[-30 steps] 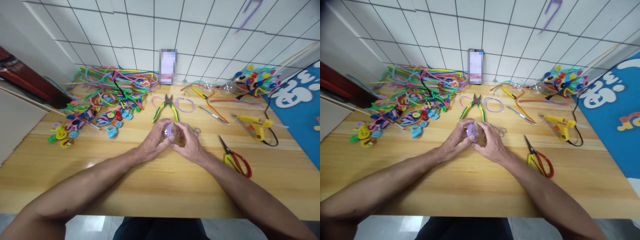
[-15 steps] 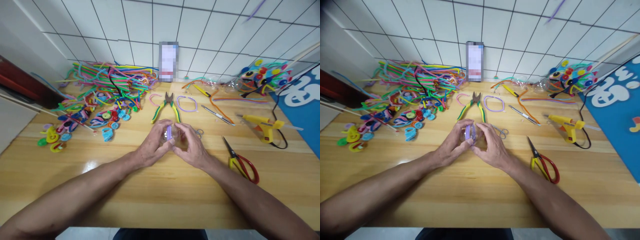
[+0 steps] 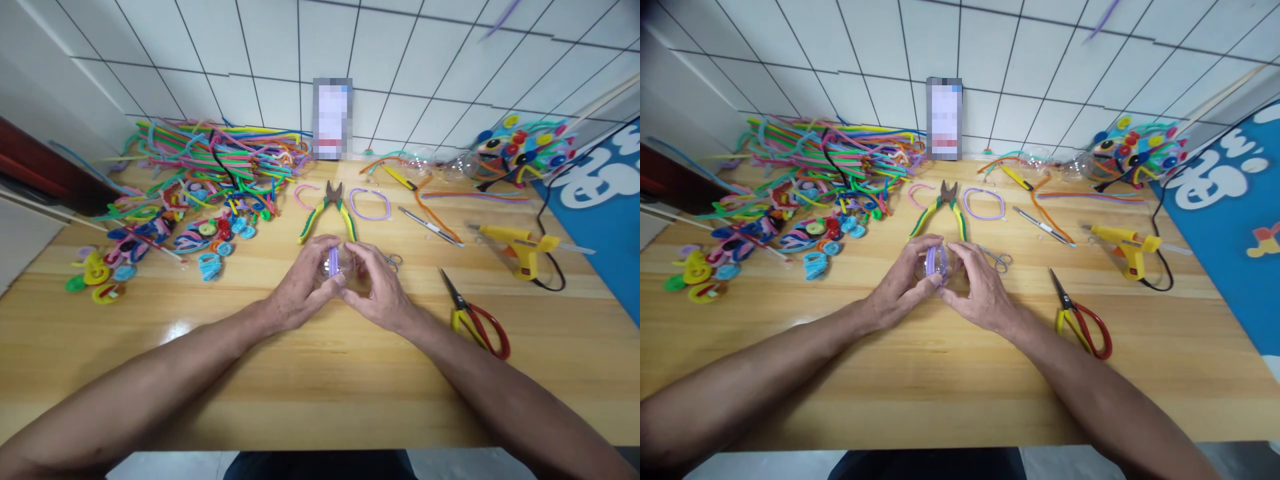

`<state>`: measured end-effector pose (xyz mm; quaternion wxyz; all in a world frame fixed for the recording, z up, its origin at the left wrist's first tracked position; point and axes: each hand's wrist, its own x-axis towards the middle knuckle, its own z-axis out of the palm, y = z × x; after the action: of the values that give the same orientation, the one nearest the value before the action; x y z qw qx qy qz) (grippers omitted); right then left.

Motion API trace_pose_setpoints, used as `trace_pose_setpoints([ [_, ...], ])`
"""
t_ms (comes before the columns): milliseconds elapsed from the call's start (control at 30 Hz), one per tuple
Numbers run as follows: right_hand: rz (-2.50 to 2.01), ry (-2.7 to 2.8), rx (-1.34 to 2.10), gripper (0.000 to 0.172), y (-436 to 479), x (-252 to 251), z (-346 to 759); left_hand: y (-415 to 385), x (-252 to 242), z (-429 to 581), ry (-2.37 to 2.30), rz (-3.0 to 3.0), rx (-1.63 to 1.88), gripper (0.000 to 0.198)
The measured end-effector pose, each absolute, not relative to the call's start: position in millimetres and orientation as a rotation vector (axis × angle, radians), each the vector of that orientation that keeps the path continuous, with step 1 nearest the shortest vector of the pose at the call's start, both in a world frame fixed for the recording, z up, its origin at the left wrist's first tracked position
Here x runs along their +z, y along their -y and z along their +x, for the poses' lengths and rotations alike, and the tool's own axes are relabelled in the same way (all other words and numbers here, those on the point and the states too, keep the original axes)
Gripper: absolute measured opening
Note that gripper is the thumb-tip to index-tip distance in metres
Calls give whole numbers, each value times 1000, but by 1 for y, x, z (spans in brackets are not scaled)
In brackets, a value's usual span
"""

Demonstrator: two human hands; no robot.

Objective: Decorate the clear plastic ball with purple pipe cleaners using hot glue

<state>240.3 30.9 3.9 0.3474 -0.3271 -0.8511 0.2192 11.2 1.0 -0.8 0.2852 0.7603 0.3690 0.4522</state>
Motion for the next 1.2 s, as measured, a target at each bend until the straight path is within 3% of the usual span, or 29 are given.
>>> trace_pose_setpoints([
  [1200, -847, 2197, 608, 72, -32, 6, 240, -2, 1, 12, -968, 2033, 1209, 52],
])
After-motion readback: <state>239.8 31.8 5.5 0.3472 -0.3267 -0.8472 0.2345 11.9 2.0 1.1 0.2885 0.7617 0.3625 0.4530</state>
